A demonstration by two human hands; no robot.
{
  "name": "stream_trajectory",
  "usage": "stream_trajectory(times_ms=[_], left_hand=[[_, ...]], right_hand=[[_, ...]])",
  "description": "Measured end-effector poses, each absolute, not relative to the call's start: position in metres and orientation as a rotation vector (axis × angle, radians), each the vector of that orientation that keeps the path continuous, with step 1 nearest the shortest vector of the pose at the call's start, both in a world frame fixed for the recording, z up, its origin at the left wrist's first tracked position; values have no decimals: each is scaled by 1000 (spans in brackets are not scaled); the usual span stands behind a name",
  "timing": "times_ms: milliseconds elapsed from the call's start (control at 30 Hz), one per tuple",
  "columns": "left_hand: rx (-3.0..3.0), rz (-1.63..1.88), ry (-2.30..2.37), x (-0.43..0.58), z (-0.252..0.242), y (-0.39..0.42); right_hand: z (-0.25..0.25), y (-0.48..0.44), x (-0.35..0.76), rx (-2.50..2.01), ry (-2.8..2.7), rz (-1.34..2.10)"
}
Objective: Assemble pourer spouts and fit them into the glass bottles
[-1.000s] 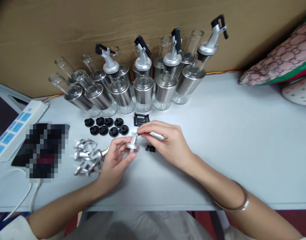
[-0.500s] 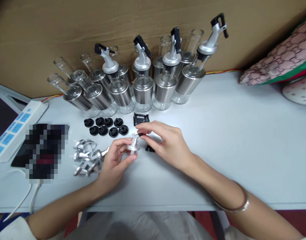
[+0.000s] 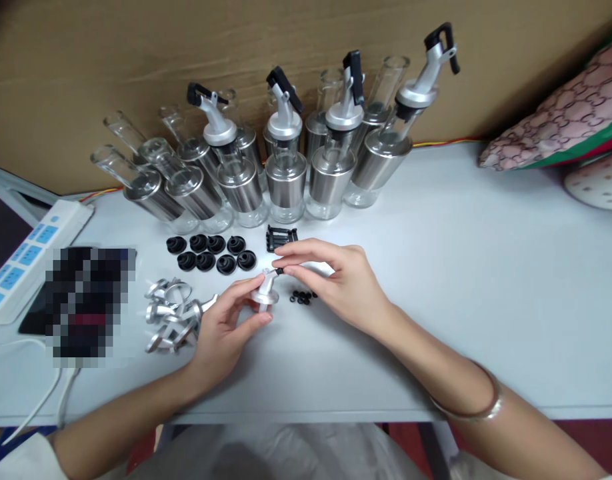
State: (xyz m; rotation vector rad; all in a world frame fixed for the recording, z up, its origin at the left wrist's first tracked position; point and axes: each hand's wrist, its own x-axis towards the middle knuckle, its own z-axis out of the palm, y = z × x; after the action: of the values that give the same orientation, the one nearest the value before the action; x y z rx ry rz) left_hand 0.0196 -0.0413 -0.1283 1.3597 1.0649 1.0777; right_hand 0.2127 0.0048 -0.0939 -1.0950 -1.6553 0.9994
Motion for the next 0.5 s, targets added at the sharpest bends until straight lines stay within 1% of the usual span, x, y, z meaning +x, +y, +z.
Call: stream_trajectory(times_ms=[500], left_hand=[[1519,1136,1001,18,-127,-42]], right_hand=[[-92,8,217,-1042,-1676,1118]])
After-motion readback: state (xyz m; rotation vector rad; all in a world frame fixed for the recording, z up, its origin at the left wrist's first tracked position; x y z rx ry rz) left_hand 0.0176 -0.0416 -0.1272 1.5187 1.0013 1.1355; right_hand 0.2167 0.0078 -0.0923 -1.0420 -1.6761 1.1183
